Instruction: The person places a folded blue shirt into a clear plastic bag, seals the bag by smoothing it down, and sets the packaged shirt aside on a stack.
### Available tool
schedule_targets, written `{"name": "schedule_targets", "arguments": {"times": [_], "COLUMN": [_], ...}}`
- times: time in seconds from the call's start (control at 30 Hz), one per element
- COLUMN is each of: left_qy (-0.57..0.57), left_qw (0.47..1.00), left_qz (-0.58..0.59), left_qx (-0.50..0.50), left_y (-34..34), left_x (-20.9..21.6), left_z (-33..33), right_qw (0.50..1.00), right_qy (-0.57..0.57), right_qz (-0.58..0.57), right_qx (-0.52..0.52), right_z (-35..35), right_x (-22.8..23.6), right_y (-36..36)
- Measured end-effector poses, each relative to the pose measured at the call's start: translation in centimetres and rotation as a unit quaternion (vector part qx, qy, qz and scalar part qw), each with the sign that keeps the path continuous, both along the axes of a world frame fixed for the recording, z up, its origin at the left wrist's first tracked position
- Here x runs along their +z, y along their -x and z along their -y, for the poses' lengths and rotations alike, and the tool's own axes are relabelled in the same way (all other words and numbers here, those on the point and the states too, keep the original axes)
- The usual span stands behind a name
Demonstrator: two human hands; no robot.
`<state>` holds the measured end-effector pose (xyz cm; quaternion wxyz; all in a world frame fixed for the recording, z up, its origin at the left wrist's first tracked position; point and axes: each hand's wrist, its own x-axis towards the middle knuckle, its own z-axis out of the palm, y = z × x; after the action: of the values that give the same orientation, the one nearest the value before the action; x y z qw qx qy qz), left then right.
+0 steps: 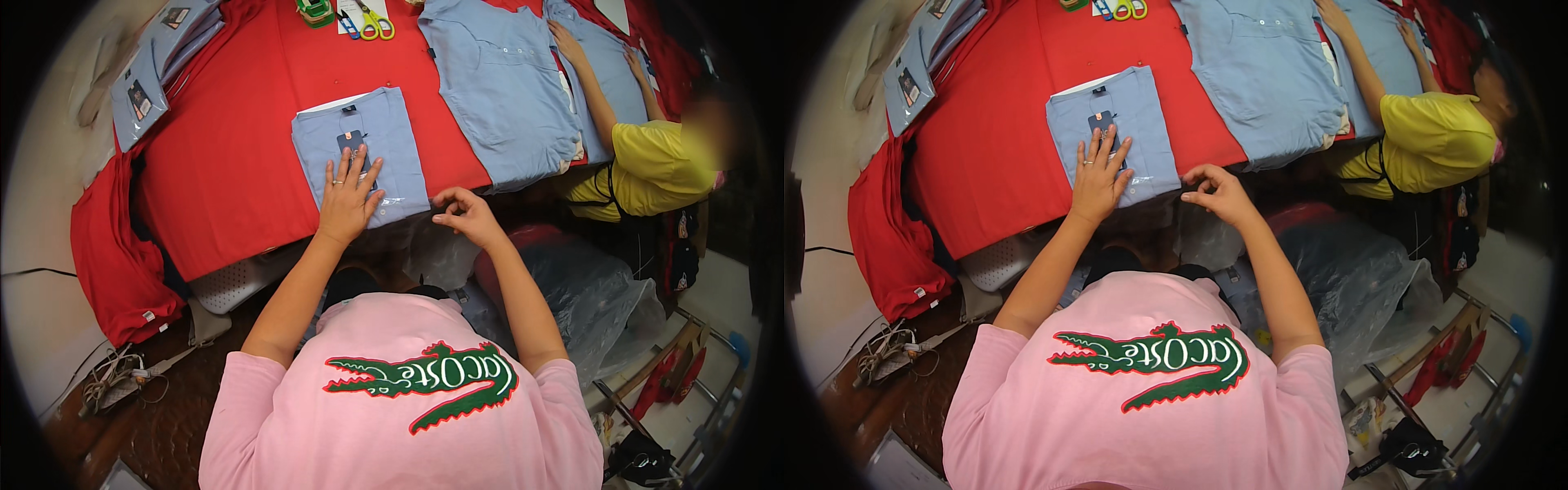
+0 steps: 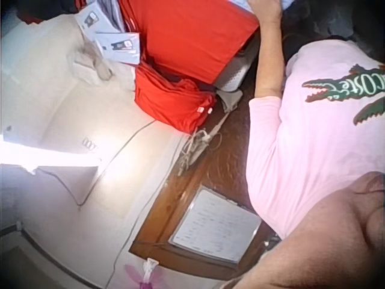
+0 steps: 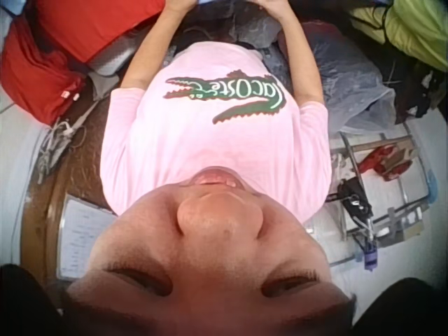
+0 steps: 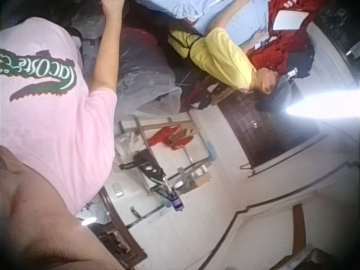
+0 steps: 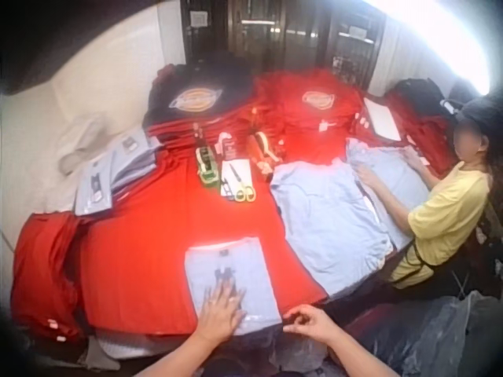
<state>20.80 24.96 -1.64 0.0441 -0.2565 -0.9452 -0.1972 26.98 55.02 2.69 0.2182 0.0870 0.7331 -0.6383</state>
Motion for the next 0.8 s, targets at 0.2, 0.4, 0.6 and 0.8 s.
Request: {"name": "schedule_targets", "arguments": {"times": [0.2,0.4,0.6,0.8], "left_qy": [-0.006,-0.062,-0.200,-0.166], "left_qw": [1.000,0.997,0.975,0.977], "left_qz": [0.008,0.032,0.092,0.129], "left_qx": [-0.009,-0.020,0.024,0.036], "left_y": [0.1,0.3,-0.2,-2.0], "left_x": [0.1,0.8,2.7,3.0], "left_z": [0.2,0.6,4.0,8.9], "right_qw": [0.981,0.953,0.952,0.930], "right_qy": [-0.123,-0.207,-0.191,-0.215], "right_qz": [-0.153,-0.219,-0.231,-0.235], "right_qx": [-0.008,0.006,0.065,0.186], "right_z": [1.6,3.5,3.3,2.6], "right_x": [-1.3,-0.3,1.7,0.2], "right_y": [2.9,6.0,6.5,7.9]}}
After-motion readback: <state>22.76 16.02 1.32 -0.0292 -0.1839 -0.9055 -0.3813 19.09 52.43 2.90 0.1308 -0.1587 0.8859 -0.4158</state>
